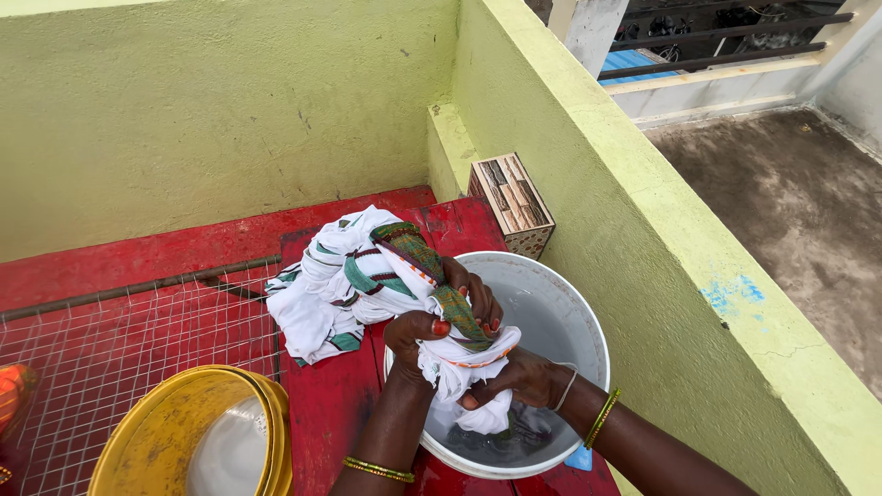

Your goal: The person washes white garments with green and orange borders by hand in a white bucket filled with soapy water. They repeatedly submerge, agitate, and wring out the clothes, then place them on a red tiled surface next to a pile of other wet laundry.

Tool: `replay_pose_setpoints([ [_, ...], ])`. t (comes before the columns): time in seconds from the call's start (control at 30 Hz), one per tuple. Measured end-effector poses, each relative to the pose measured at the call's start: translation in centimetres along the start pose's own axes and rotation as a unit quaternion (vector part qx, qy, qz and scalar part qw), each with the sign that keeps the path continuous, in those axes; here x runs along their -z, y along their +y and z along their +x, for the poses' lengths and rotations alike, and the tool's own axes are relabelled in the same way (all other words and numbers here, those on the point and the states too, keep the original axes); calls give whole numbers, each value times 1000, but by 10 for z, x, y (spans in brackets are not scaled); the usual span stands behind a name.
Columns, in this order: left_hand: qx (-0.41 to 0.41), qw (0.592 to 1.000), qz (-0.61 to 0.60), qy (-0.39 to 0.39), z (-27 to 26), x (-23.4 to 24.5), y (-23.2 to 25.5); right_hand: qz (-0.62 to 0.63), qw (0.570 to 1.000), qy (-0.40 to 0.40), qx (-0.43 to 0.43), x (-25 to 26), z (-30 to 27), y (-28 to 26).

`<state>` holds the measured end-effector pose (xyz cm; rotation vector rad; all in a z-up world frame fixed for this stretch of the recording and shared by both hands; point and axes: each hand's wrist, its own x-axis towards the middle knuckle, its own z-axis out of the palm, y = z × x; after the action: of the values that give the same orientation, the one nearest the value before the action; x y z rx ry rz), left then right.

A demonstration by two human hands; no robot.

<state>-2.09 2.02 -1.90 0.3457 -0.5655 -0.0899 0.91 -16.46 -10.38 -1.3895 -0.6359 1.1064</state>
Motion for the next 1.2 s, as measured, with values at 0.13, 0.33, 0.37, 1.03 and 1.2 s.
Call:
replay_pose_setpoints([
  [0.13,-69,996,35,53,-11,-17,22,25,999,-30,-23,-21,-6,-49],
  [0.33,-130,958,151,205,-40,-48,59,-113,967,224,-41,-49,4,-64],
  [0.37,-134,953,183,202,-45,-52,57,-121,952,277,-36,-52,6,-67],
  [1.03,-269,879,183,348,-5,-58,63,-327,933,127,-82,-34,14,-86],
  [1.2,-275,889,173,323,-15,-86,97,-391,904,175,-13,-16,-5,-89],
])
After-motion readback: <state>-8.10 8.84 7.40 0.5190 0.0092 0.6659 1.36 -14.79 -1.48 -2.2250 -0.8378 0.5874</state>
